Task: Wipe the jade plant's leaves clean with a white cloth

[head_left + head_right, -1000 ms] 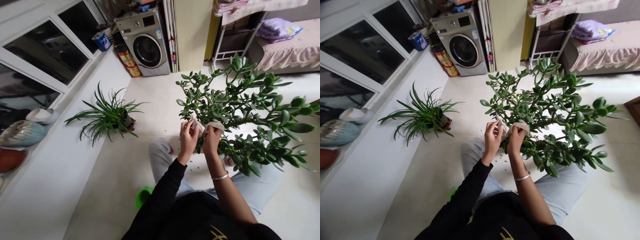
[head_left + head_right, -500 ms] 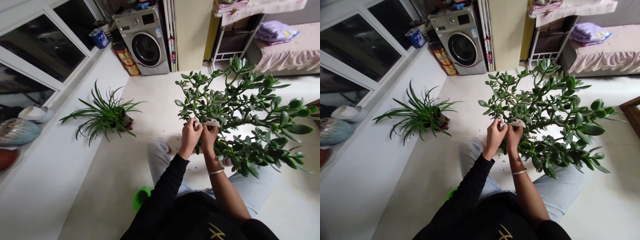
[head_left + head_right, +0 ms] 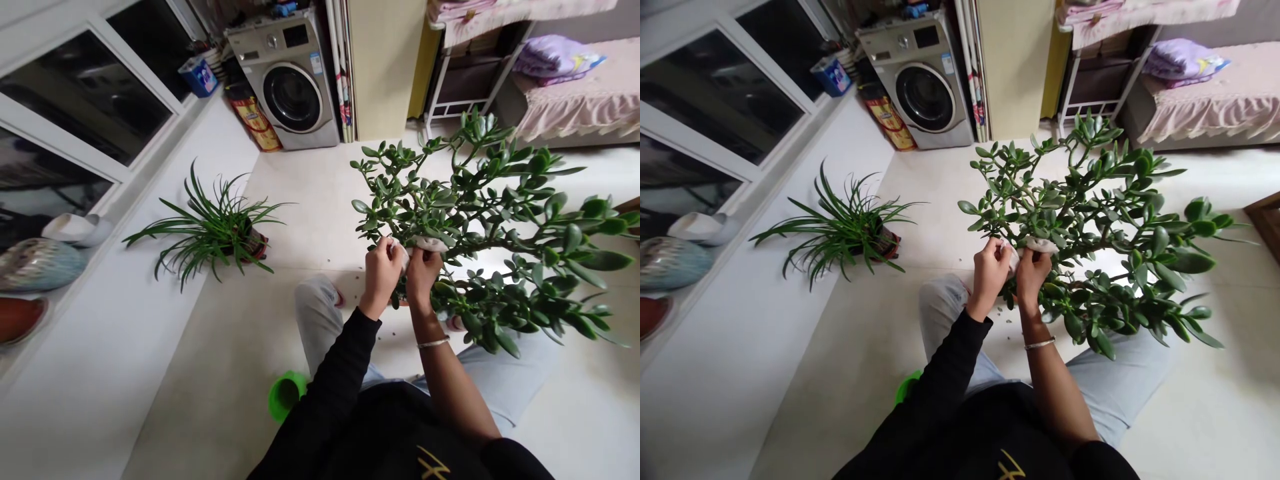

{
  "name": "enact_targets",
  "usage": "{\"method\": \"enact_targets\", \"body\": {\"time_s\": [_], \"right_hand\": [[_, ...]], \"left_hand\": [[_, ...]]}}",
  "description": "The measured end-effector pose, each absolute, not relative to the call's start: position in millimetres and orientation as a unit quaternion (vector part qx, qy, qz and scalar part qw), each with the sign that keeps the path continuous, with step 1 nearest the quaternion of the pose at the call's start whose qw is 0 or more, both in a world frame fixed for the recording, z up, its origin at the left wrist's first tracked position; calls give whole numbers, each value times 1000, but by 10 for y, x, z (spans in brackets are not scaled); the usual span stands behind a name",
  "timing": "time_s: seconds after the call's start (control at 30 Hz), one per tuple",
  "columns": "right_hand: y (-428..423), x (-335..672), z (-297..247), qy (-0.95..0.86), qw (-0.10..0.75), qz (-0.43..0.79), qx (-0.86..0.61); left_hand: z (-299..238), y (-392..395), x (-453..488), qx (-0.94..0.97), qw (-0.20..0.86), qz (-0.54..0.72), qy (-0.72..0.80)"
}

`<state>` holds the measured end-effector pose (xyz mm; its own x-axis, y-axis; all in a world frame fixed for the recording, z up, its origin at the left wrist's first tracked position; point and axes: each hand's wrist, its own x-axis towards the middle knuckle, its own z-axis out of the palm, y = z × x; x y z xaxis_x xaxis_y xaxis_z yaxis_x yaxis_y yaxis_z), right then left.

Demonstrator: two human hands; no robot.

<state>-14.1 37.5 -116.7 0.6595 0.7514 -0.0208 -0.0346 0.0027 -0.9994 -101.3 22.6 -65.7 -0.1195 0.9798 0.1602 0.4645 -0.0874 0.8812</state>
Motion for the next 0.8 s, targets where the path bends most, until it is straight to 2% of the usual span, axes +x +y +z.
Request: {"method": "enact_targets", "body": {"time_s": [0.37, 0.57, 0.8], "right_hand": [[404, -153, -1255, -291, 653, 298, -632], [391, -141, -1331, -316, 627, 339, -626], [379, -117, -1301, -316, 622, 330, -636]], "left_hand": [[-618, 197, -1060, 532, 443, 425, 583], [-611, 205, -1106, 532, 448, 400, 596], [-611, 193, -1136, 539, 424, 407, 603]]}}
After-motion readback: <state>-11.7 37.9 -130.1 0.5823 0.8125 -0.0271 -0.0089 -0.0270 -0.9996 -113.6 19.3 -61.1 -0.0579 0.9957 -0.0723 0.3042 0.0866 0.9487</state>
